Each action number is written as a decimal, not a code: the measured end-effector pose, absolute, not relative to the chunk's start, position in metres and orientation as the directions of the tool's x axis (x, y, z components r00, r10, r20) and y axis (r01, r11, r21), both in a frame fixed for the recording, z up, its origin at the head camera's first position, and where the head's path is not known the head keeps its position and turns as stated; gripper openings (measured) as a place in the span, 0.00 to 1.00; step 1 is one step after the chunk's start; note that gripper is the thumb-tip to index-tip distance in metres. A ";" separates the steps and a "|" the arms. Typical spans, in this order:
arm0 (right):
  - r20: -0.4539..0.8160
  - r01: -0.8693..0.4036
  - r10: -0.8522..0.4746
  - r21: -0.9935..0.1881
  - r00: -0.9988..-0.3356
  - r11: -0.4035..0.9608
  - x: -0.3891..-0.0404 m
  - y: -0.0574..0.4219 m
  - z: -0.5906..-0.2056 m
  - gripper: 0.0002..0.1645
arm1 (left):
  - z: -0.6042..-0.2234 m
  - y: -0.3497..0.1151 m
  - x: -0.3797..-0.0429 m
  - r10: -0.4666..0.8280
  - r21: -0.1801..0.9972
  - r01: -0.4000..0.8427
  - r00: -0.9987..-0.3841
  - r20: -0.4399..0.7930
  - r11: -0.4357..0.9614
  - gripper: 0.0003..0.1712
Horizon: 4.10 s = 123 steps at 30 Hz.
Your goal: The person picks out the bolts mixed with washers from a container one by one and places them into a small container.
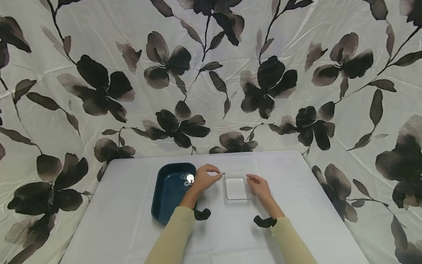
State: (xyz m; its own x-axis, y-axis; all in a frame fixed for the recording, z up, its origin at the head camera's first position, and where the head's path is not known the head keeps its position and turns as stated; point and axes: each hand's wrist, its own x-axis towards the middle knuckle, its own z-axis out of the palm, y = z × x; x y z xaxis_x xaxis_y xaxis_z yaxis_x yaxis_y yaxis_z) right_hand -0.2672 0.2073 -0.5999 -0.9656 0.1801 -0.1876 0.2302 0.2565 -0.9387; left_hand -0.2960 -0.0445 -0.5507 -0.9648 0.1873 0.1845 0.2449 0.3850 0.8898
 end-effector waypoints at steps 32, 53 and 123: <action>-0.178 0.210 0.150 -0.949 -0.973 0.235 -0.267 0.210 -0.601 0.20 | -0.564 0.025 -0.289 0.245 0.816 0.238 -0.962 0.123 0.527 0.04; -0.191 0.224 0.150 -0.942 -0.970 0.249 -0.269 0.208 -0.603 0.21 | -0.557 0.018 -0.283 0.251 0.813 0.206 -0.965 0.077 0.545 0.09; 0.170 -0.171 -0.025 -0.960 -0.985 0.222 -0.254 0.044 -0.554 0.13 | -0.564 -0.175 -0.303 0.233 0.780 0.224 -0.967 0.103 0.584 0.08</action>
